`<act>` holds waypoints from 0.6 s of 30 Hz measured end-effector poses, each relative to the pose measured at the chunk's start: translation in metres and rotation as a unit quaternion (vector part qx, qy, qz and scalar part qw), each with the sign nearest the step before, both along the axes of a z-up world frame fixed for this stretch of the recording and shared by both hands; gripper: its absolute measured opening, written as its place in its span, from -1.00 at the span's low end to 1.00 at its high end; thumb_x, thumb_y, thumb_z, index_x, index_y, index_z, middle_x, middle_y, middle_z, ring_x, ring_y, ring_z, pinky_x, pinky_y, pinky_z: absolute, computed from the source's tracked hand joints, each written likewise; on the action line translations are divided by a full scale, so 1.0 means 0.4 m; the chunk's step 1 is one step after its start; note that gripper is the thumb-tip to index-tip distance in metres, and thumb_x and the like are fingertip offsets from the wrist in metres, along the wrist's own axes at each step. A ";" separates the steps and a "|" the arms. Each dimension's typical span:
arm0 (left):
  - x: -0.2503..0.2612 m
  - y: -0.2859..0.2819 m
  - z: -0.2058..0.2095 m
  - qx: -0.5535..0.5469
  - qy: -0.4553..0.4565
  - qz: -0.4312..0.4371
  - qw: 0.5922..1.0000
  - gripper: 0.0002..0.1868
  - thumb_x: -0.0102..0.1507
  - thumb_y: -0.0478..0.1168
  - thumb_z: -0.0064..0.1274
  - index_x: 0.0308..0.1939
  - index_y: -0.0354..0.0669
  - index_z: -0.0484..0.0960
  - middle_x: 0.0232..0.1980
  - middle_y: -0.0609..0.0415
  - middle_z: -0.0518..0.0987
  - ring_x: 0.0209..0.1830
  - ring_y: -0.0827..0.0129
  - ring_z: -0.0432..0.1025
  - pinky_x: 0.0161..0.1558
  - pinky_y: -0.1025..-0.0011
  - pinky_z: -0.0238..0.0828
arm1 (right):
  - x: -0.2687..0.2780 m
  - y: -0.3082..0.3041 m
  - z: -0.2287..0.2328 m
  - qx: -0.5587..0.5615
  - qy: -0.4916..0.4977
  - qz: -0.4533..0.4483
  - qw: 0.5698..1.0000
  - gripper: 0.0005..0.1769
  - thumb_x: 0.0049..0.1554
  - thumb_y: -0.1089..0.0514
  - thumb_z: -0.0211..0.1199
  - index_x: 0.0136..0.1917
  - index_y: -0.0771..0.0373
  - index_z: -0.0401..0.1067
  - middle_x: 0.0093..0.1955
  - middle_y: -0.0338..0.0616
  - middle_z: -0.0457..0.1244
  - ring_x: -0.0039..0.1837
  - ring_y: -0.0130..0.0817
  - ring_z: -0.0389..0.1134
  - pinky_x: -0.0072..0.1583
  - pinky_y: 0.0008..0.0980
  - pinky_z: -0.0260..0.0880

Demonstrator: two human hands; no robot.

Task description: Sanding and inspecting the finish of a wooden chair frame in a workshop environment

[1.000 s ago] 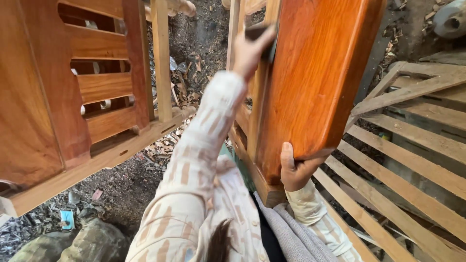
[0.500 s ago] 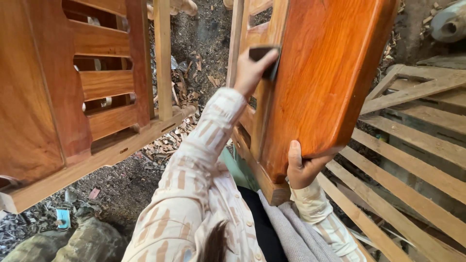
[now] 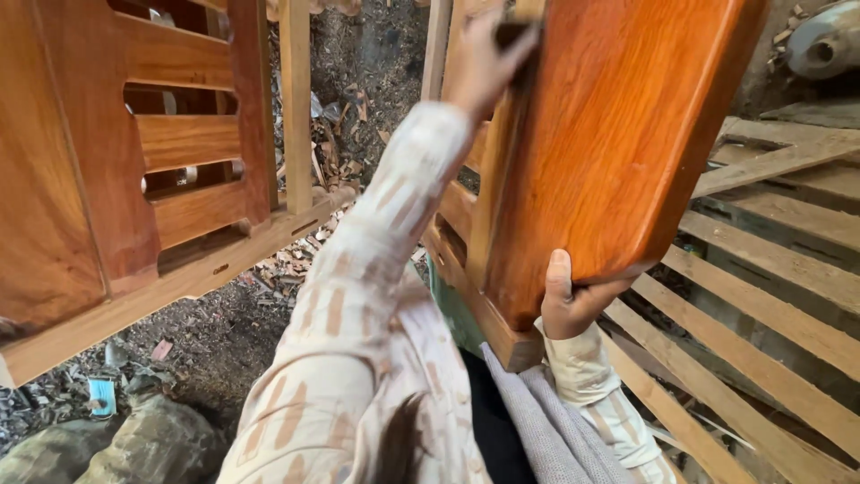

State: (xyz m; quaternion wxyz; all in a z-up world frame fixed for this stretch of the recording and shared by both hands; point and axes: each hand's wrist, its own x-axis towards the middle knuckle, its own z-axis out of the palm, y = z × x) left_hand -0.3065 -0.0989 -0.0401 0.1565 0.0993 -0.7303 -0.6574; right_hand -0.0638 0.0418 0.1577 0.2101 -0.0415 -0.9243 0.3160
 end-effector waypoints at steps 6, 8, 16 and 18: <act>0.376 -0.017 0.189 -0.010 -0.189 -0.077 0.979 -0.61 0.12 0.13 0.34 -0.27 -0.03 0.59 -0.37 0.07 0.56 -0.30 0.14 0.58 -0.31 0.27 0.50 | 0.013 0.031 -0.020 -0.025 0.017 0.035 0.999 -0.03 0.17 0.32 0.47 0.61 0.42 -0.12 0.49 0.22 0.07 0.50 -0.12 0.16 0.47 -0.03 0.16; 0.392 -0.024 0.222 0.137 -0.224 -0.040 0.964 -0.73 0.09 -0.01 0.42 -0.31 0.02 0.67 -0.49 0.22 0.57 -0.47 0.50 0.49 -0.47 0.49 0.44 | 0.023 0.028 -0.028 -0.026 0.021 0.043 0.999 0.03 0.16 0.31 0.50 0.62 0.43 -0.16 0.50 0.26 0.06 0.52 -0.10 0.14 0.47 0.02 0.16; 0.372 -0.030 0.230 0.158 -0.210 0.060 0.963 -0.73 0.05 -0.15 0.44 -0.24 -0.10 0.74 -0.38 -0.05 0.66 -0.37 0.35 0.57 -0.34 0.38 0.53 | 0.029 -0.045 -0.019 -0.038 0.023 0.044 0.998 -0.02 0.11 0.32 0.50 0.58 0.48 -0.07 0.44 0.26 0.11 0.47 -0.07 0.20 0.44 -0.01 0.20; 0.299 -0.021 0.218 0.152 -0.182 0.094 0.967 -0.71 0.05 -0.14 0.43 -0.26 -0.21 0.72 -0.39 -0.18 0.65 -0.37 0.20 0.57 -0.33 0.27 0.52 | 0.042 -0.050 -0.034 -0.035 0.022 0.045 0.998 -0.01 0.10 0.31 0.51 0.58 0.48 -0.05 0.43 0.26 0.12 0.46 -0.07 0.21 0.42 -0.01 0.22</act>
